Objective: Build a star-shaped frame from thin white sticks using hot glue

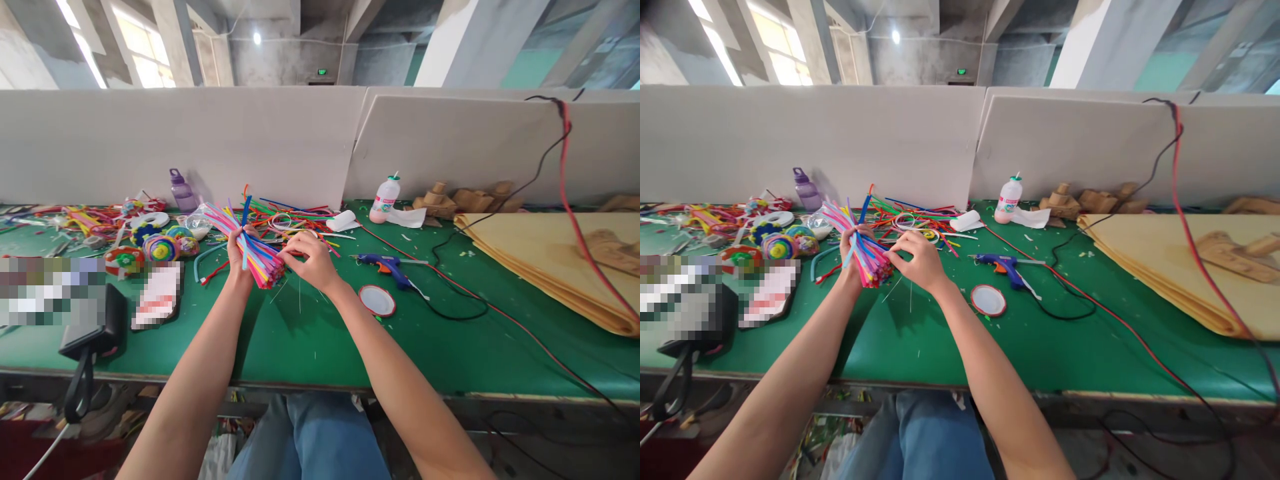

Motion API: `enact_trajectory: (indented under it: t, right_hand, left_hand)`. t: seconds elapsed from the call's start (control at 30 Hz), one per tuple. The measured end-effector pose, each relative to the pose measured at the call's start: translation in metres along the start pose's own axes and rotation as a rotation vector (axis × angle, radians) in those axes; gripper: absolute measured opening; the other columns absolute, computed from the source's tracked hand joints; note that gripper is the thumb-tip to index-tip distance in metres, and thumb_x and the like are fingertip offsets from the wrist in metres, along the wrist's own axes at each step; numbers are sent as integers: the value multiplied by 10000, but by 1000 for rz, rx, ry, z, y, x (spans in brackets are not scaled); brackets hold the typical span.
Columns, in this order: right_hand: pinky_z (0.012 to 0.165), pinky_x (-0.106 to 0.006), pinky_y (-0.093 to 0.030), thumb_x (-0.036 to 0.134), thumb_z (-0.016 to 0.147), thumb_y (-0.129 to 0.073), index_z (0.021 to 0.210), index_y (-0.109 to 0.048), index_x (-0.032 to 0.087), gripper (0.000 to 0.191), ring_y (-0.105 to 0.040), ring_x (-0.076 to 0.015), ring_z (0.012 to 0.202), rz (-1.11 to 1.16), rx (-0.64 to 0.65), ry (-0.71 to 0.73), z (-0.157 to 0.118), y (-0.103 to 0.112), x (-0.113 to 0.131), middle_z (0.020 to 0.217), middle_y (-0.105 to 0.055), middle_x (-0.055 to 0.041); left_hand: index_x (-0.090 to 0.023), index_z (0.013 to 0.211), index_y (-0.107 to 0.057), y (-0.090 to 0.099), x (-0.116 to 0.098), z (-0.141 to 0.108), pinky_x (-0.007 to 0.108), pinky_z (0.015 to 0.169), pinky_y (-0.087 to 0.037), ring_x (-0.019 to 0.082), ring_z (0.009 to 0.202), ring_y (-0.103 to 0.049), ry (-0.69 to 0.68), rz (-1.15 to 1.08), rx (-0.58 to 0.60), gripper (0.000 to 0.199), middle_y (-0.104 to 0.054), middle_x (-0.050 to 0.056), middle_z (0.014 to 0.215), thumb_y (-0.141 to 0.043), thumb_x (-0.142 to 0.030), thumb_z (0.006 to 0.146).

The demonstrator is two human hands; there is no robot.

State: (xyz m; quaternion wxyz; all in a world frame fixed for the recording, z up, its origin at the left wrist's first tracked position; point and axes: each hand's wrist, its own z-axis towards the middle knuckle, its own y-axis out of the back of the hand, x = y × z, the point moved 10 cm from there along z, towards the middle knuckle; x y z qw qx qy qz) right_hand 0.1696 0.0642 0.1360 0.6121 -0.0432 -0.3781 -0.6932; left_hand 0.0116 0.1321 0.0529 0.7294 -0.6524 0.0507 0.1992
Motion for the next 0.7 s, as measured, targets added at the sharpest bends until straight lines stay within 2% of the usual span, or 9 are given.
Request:
enact_trajectory:
  t: [0.17, 0.3, 0.5, 0.6, 0.7]
  right_hand:
    - [839, -351, -416, 239, 826, -549, 663, -598, 216, 172, -548, -192, 896, -76, 45, 38, 1, -7, -1, 842, -608, -37]
    - [822, -333, -412, 201, 831, -505, 646, -538, 210, 189, -536, -180, 858, -84, 5, 34, 3, 0, -1, 798, -591, -32]
    - [661, -265, -400, 268, 840, -495, 674, -514, 203, 179, -516, -151, 772, 106, -180, -146, 6, 34, -16, 776, -553, -17]
    - [611, -251, -373, 311, 846, -498, 708, -526, 202, 177, -486, -130, 700, 248, -290, -233, 3, 49, -28, 746, -528, -1]
    - [531, -245, -326, 339, 862, -473, 763, -522, 207, 172, -392, -96, 553, 360, -397, -317, -3, 60, -45, 705, -483, 23]
  left_hand:
    - [-173, 750, -548, 0, 2, 0, 129, 598, -495, 50, 551, -601, 9, -5, -5, 65, -605, -28, 636, -512, -122, 767]
    - [-166, 734, -547, 2, 3, 3, 137, 616, -492, 55, 551, -607, -4, -20, -23, 78, -610, -31, 612, -505, -101, 745]
    - [-184, 660, -537, 18, -2, 10, 214, 640, -506, 94, 533, -607, -55, 6, -94, 102, -597, -50, 543, -524, -111, 729]
    - [-179, 623, -526, 25, -4, 11, 214, 614, -495, 90, 502, -585, -67, 22, -146, 145, -586, -45, 517, -491, -104, 743]
    - [-170, 626, -528, 23, -4, 10, 189, 597, -482, 70, 493, -566, -72, 8, -141, 176, -586, -44, 522, -454, -83, 760]
